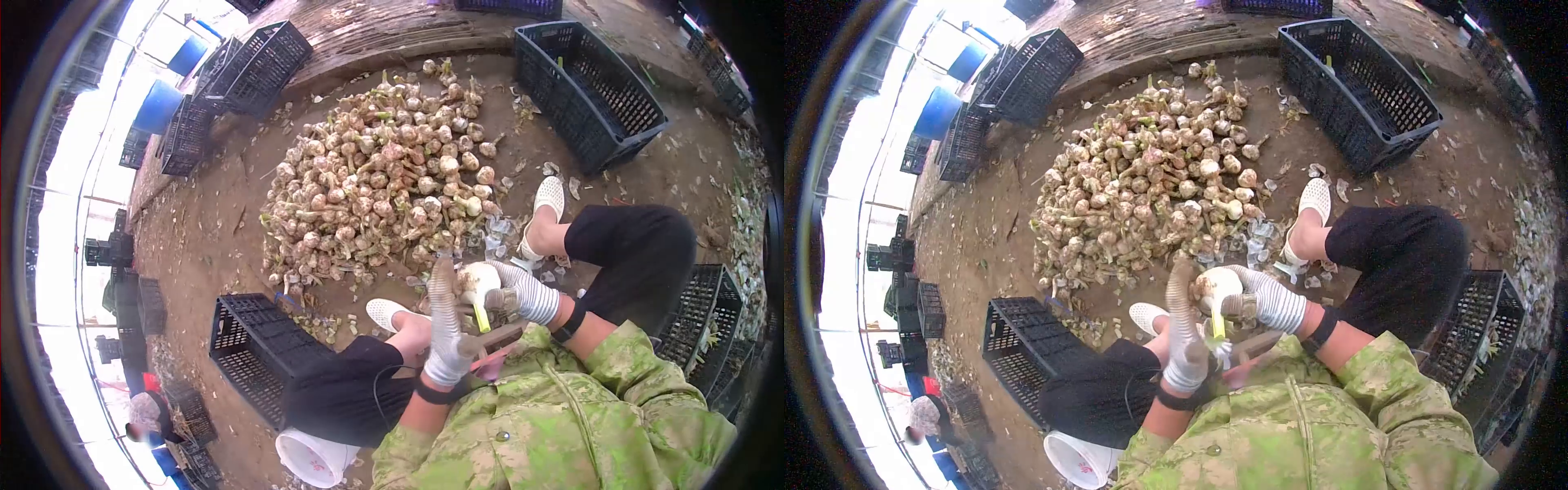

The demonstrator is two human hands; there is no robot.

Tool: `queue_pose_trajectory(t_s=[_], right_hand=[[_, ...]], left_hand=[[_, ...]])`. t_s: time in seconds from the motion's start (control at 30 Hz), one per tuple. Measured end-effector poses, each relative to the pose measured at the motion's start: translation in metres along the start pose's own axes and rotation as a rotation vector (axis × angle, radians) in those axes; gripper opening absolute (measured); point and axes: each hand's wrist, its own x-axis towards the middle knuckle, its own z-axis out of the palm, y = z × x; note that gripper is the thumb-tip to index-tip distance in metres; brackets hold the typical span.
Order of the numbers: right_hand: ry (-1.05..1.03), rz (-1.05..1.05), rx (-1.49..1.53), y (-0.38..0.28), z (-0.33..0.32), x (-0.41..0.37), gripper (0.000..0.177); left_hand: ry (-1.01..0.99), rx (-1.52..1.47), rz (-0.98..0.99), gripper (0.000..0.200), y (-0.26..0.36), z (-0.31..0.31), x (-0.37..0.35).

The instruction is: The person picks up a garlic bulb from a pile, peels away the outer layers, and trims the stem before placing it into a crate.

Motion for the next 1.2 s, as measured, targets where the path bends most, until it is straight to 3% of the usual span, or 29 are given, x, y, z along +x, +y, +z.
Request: queue_pose_trajectory(t_s=[0.07, 0.1, 0.13, 0.2, 0.23, 0.5, 0.57, 0.6, 0.67, 0.73, 0.77, 0.87, 0.93, 1.03, 1.07, 1.13, 1.17, 1.2], right_hand=[[0.010, 0.008, -0.068, -0.007, -0.008, -0.001, 0.064], [0.012, 0.021, -0.125, -0.008, -0.009, -0.001, 0.062], [0.004, 0.031, -0.128, -0.007, -0.009, -0.001, 0.062], [0.041, -0.027, -0.316, -0.005, -0.006, 0.003, 0.057], [0.032, -0.072, -0.400, 0.000, -0.009, 0.005, 0.053], [0.058, 0.005, -0.429, 0.001, -0.010, -0.003, 0.056], [-0.001, 0.008, -0.285, -0.013, -0.004, -0.009, 0.057], [-0.057, 0.010, -0.142, -0.017, -0.002, -0.011, 0.059], [-0.125, 0.127, -0.032, 0.017, -0.029, 0.001, 0.062], [-0.156, -0.019, -0.094, -0.003, -0.014, -0.006, 0.064], [-0.164, 0.125, 0.053, 0.026, -0.039, 0.008, 0.067], [-0.136, 0.072, -0.042, -0.010, -0.014, -0.001, 0.071], [-0.125, 0.067, -0.055, -0.010, -0.013, -0.001, 0.079], [-0.119, 0.119, -0.078, -0.012, -0.005, -0.005, 0.080], [-0.112, 0.077, -0.107, -0.005, -0.007, -0.004, 0.076], [-0.089, -0.009, -0.170, -0.001, -0.007, -0.003, 0.069], [-0.109, 0.004, -0.017, -0.009, -0.006, -0.003, 0.068], [-0.102, 0.035, 0.064, -0.011, -0.009, -0.003, 0.069]], left_hand=[[-0.052, 0.192, 0.097, 0.076, 0.004, -0.005, 0.005], [0.043, 0.356, 0.163, 0.050, 0.006, -0.008, 0.010], [0.055, 0.356, 0.157, 0.050, 0.010, -0.009, 0.014], [-0.125, 0.819, 0.308, 0.031, 0.021, -0.013, 0.022], [-0.048, 0.843, 0.375, 0.023, 0.019, -0.007, 0.022], [-0.083, 1.071, 0.474, 0.013, 0.008, 0.002, 0.023], [-0.005, 0.622, 0.126, 0.010, 0.005, -0.002, 0.028], [0.050, 0.265, -0.232, 0.008, 0.016, -0.003, 0.032], [0.016, 0.212, -0.355, 0.007, -0.018, -0.020, 0.032], [0.016, 0.145, -0.395, 0.008, -0.017, -0.020, 0.030], [0.016, 0.079, -0.433, 0.010, -0.016, -0.021, 0.029], [0.098, -0.127, -0.494, 0.015, -0.017, -0.022, 0.029], [0.045, -0.304, -0.396, 0.020, 0.011, -0.014, 0.030], [-0.152, 0.327, -0.018, 0.018, 0.018, -0.006, 0.031], [-0.146, 0.327, -0.021, 0.018, 0.014, -0.007, 0.034], [-0.156, -0.142, -0.335, 0.016, -0.006, -0.006, 0.038], [0.013, -0.463, -0.459, 0.015, -0.017, -0.001, 0.038], [0.106, -0.572, -0.474, 0.011, -0.014, 0.008, 0.039]])
